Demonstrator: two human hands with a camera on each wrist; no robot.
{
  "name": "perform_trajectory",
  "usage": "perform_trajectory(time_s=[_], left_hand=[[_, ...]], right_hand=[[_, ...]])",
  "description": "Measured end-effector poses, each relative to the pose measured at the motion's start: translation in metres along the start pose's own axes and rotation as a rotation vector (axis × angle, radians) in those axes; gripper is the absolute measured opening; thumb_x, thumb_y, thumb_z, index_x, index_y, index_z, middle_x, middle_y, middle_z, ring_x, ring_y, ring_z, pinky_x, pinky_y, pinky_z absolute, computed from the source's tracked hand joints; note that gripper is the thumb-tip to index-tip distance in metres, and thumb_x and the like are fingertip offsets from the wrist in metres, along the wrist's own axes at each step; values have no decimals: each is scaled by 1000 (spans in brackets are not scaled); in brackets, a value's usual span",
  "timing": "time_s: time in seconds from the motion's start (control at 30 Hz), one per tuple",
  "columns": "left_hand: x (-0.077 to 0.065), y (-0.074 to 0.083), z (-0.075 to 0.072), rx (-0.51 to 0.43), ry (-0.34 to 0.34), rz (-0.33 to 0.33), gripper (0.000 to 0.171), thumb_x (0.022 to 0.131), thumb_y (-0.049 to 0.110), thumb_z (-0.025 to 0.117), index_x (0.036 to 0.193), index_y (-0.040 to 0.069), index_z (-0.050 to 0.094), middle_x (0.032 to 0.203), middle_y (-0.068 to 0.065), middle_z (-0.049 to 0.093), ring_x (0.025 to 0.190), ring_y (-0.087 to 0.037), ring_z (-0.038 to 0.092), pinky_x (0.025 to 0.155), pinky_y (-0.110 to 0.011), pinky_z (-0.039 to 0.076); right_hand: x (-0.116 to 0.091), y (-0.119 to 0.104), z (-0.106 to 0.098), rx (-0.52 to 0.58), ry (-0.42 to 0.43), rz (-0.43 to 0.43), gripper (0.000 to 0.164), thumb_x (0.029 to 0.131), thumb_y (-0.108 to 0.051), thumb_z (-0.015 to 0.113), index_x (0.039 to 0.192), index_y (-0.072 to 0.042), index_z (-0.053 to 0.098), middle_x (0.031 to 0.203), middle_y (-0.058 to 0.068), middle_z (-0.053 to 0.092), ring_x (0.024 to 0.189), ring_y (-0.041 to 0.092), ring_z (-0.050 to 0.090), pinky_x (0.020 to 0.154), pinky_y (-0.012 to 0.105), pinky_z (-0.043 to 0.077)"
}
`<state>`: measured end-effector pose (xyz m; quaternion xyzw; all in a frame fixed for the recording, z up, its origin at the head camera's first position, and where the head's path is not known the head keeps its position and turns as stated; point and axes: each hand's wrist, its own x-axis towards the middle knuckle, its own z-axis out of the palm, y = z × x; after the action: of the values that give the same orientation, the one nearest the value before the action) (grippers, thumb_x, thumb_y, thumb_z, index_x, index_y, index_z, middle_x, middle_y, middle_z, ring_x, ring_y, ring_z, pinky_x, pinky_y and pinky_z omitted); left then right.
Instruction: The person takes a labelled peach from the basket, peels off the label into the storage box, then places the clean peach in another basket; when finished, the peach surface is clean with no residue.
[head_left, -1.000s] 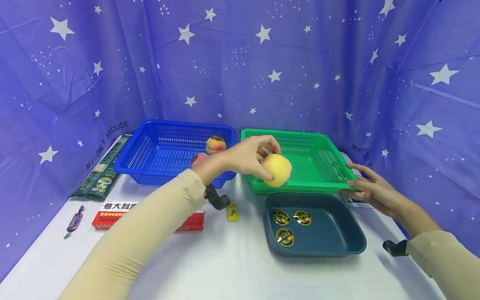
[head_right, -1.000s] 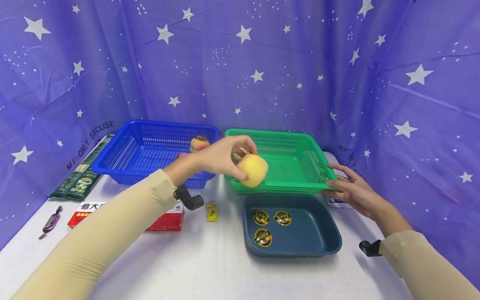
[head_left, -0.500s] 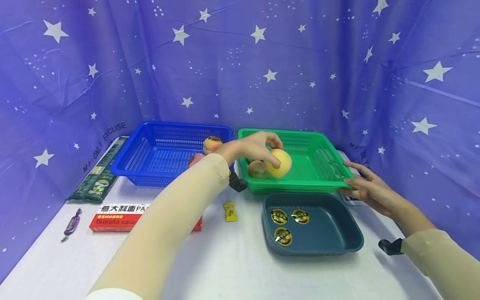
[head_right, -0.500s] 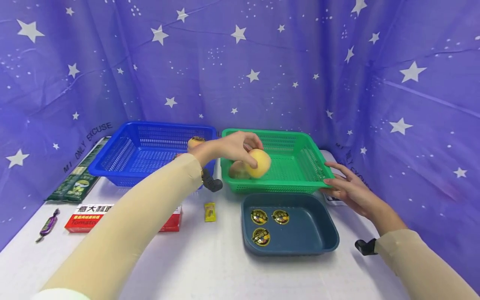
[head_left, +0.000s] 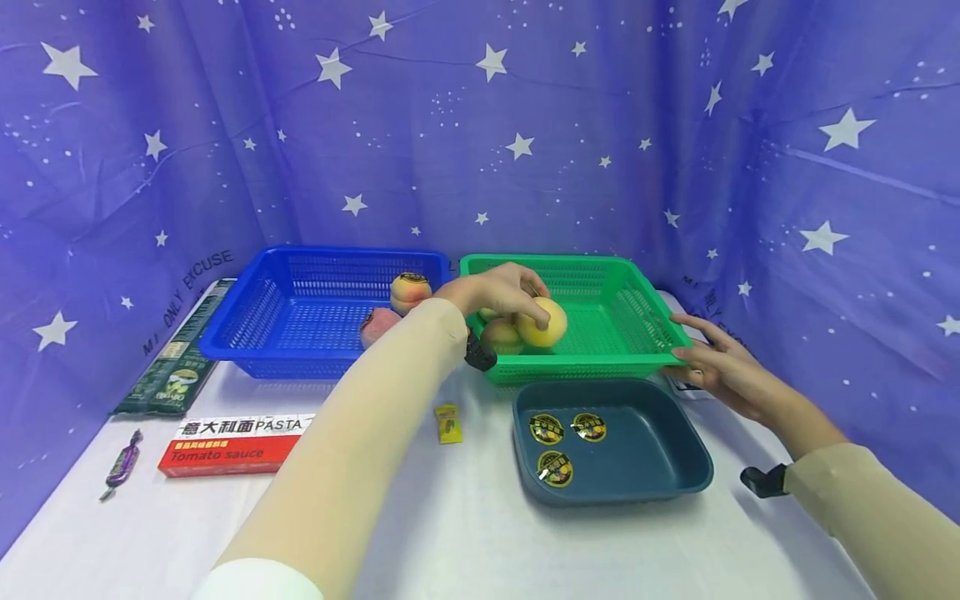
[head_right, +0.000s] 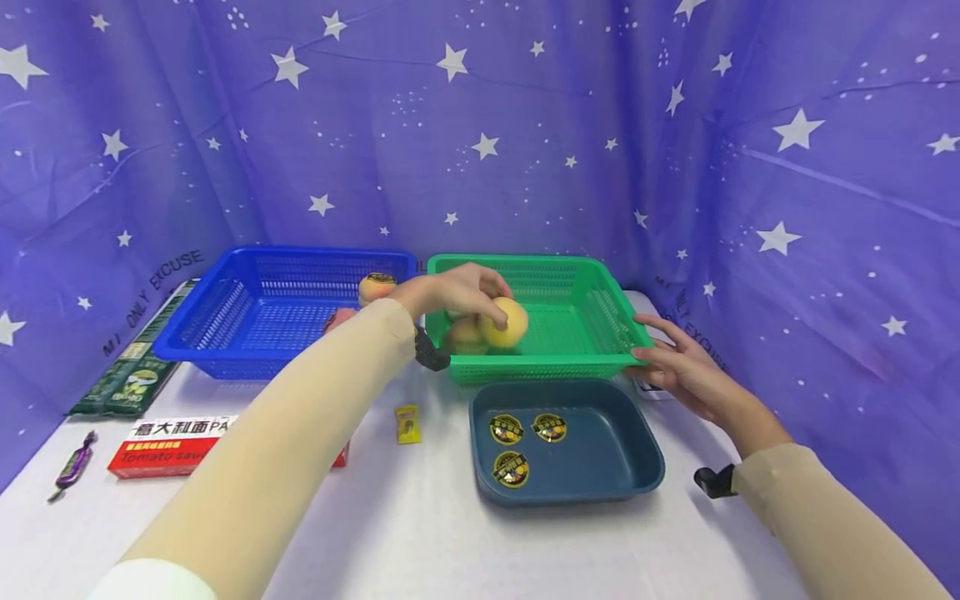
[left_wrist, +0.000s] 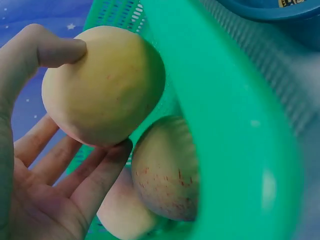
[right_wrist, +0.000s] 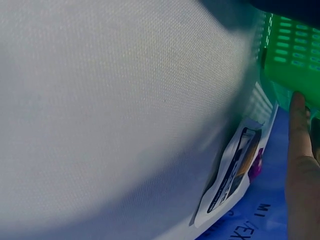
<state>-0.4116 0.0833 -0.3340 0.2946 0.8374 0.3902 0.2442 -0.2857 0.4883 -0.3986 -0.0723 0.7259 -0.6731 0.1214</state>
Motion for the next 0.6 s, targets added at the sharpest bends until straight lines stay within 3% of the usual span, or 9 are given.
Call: perform_trajectory(time_s=[0.2,0.33,0.6], left_hand=[[13,7,-3,-30,-72,6,54,92,23,84,142,17,65,131,-7,71,106,-20,66,100,-44,62],[16,10,-3,-58,-85,7,52,94,19,84,142,15,64,135,-8,68,105,-22,64,100,-47,60],[15,1,9,-56,-123,30,47,97,21,85,141,17,68,148,-2,67,136,-19,62,124,-49,53]], right_hand=[[2,-1,4,26,16,13,66,115,-4,54,172,-23,28,146,3,55,120,12,75,104,33,66],[3,-1,6,32,9,7,67,115,-5,54,172,-23,26,144,3,59,121,14,76,105,32,65],[3,1,5,47,30,17,66,114,-3,55,170,-22,28,138,2,67,118,14,77,102,34,67]])
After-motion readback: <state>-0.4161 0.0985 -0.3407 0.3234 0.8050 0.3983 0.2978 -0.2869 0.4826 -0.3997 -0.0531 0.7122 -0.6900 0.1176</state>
